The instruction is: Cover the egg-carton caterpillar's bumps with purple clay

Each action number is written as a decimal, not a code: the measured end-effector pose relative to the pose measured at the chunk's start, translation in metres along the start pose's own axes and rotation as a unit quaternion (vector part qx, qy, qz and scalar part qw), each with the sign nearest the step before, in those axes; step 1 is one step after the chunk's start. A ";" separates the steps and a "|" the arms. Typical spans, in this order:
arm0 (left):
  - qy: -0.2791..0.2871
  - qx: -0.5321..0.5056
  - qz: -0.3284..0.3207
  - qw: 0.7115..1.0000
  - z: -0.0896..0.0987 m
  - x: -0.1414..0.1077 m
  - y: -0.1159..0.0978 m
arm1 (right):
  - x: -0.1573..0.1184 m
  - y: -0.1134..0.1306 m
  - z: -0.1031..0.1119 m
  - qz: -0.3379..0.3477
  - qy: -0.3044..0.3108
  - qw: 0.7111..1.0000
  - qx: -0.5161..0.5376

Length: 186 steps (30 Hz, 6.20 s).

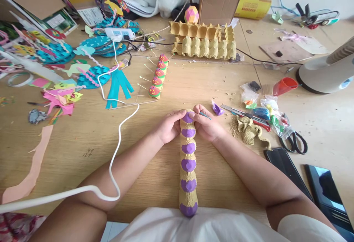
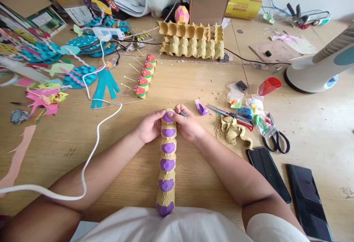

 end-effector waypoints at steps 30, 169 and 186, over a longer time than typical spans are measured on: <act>-0.036 -0.005 0.006 0.999 0.007 -0.002 0.001 | 0.000 -0.001 -0.002 -0.009 0.032 0.999 0.021; -0.221 0.595 -0.261 0.727 0.003 -0.037 -0.061 | -0.027 0.110 0.038 -0.033 -0.259 0.451 -0.854; -0.141 0.661 -0.310 0.669 -0.036 -0.041 -0.073 | -0.038 0.076 -0.016 0.291 -0.080 0.696 -0.652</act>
Point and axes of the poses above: each hand's wrist, its own x-axis towards the middle knuckle, its own z-axis out of the back of the hand, y = z × x, the point moved 9 cm from there along x, towards the middle knuckle, and after that the axes turned 14 degrees about y, right-handed, at the moved point
